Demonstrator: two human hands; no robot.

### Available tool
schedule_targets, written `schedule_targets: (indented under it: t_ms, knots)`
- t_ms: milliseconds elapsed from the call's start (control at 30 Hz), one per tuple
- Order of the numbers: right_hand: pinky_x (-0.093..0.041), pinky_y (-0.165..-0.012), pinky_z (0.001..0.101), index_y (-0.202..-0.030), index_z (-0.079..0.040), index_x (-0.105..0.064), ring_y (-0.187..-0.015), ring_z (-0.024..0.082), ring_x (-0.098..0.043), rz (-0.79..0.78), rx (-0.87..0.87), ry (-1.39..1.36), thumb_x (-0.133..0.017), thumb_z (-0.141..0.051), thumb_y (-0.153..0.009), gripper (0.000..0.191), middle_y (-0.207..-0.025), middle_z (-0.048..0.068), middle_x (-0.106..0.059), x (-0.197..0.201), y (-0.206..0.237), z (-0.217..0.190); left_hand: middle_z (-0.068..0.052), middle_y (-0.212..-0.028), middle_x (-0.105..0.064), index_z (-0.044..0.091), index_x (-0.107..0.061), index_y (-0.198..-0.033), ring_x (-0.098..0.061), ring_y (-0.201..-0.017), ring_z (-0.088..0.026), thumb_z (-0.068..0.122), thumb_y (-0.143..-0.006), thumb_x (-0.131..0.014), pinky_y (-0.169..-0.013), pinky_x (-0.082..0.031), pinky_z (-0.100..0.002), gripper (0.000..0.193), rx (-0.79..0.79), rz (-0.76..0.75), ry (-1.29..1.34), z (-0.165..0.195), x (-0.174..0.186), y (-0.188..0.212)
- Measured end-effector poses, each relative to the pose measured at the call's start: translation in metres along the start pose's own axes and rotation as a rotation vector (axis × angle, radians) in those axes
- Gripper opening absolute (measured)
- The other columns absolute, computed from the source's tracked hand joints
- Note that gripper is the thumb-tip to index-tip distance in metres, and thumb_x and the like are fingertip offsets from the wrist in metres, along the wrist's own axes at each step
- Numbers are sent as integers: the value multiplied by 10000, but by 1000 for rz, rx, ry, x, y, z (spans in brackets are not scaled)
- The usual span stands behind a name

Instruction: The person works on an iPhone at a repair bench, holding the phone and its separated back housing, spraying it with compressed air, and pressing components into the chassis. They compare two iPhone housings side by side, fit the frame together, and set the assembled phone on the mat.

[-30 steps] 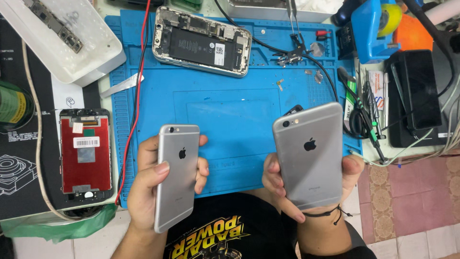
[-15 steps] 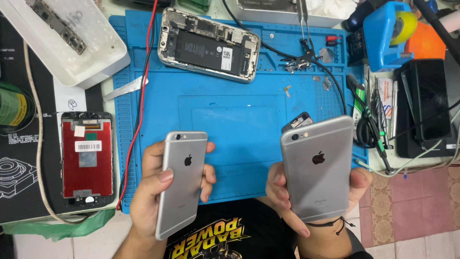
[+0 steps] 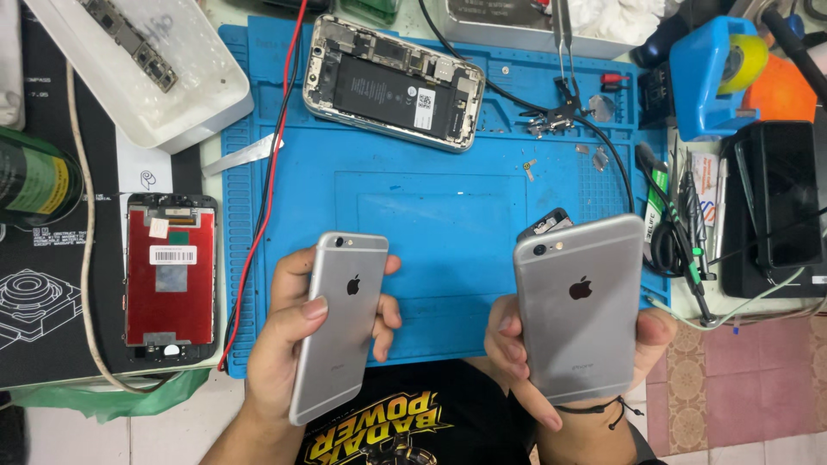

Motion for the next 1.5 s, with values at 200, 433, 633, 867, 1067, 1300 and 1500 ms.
schedule_targets:
  t_ms: [200, 433, 633, 867, 1067, 1300, 1500]
  knots:
    - [-489, -439, 348, -1342, 284, -338, -1019, 391, -470, 3, -3, -21, -686, -594, -866, 1058, -1130, 360, -460, 5, 3, 0, -410, -1430, -467, 99, -378, -1453, -633, -995, -412, 206, -976, -516, -714, -563, -475, 509, 6, -8, 0, 0, -1, 0]
    - [-499, -420, 351, -1310, 291, -329, -1011, 391, -467, 35, -12, -22, -714, -602, -837, 1081, -1112, 355, -453, 11, 6, 1, -408, -1424, -468, 101, -364, -1450, -633, -990, -409, 212, -975, -522, -707, -568, -471, 513, 16, -2, 6, -3, -1, 0]
    - [-496, -437, 349, -1314, 288, -349, -996, 380, -480, 30, -53, -32, -718, -609, -833, 1083, -1104, 345, -462, 13, 6, 3, -406, -1419, -471, 90, -359, -1443, -636, -987, -410, 214, -973, -539, -702, -571, -470, 518, 16, 1, 15, -4, -2, 0]
    - [-501, -427, 347, -1285, 298, -354, -1000, 374, -476, 36, -54, -36, -729, -624, -829, 1094, -1091, 336, -465, 14, 7, 3, -403, -1413, -475, 83, -362, -1439, -638, -982, -409, 223, -962, -559, -696, -573, -472, 535, 20, 8, 8, -4, -2, -1]
    - [-503, -428, 329, -1269, 290, -364, -1000, 362, -475, 11, -55, -50, -725, -635, -836, 1083, -1084, 321, -472, 12, 7, 4, -400, -1407, -479, 79, -357, -1435, -639, -979, -405, 230, -958, -560, -692, -574, -469, 540, 29, 17, -6, -5, -2, -1]
    - [-514, -429, 328, -1261, 287, -366, -990, 356, -467, 5, -66, -34, -731, -633, -822, 1083, -1078, 312, -472, 15, 8, 4, -395, -1407, -481, 77, -356, -1421, -638, -981, -399, 230, -949, -553, -693, -574, -470, 533, 39, 19, -17, -5, -2, -2]
    - [-528, -457, 363, -1354, 264, -346, -1029, 390, -462, -16, -51, 23, -709, -609, -870, 1062, -1142, 345, -459, 14, 8, -2, -391, -1415, -475, 91, -361, -1425, -635, -984, -401, 216, -953, -540, -704, -573, -472, 520, 32, 9, -11, -6, -3, -2]
Point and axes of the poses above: each hand's wrist, its own y-axis away from the middle knuckle, its own x-axis out of the back of the hand, z = x × y, the point moved 7 cm from there along -y, towards the middle knuckle
